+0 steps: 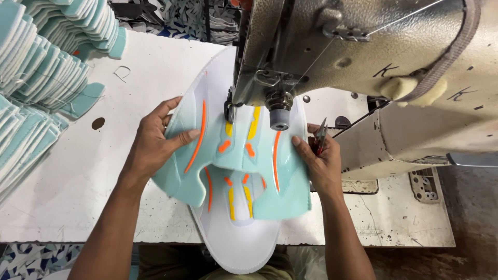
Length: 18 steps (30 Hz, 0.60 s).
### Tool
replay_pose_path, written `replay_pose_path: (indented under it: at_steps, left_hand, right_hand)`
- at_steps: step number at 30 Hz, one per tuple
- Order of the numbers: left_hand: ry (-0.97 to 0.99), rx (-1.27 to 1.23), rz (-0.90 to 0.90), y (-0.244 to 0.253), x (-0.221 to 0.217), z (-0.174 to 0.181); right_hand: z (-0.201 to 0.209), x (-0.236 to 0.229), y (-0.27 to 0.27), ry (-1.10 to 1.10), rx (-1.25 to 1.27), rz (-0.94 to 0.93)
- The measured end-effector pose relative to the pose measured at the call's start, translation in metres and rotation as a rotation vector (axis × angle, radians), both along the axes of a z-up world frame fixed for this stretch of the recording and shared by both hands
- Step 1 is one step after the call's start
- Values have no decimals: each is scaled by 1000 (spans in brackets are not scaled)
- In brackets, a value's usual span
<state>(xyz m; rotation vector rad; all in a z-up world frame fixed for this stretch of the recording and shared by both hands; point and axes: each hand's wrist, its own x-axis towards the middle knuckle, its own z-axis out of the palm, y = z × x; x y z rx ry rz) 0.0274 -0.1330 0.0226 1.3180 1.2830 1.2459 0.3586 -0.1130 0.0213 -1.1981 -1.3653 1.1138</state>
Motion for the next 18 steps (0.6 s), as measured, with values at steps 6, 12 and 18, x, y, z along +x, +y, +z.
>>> replay_pose_path:
  at_steps: [6, 12, 18]
  left_hand:
    - [53, 7, 38, 14, -1, 5]
    - [-43, 40, 147, 16, -27, -35]
    - [42, -3, 695, -76, -10, -137]
  right_hand:
    - [0, 0, 15, -37, 51, 3]
    - [-11, 6, 21, -7, 78, -2]
    - [-119, 62, -16, -374, 26, -136]
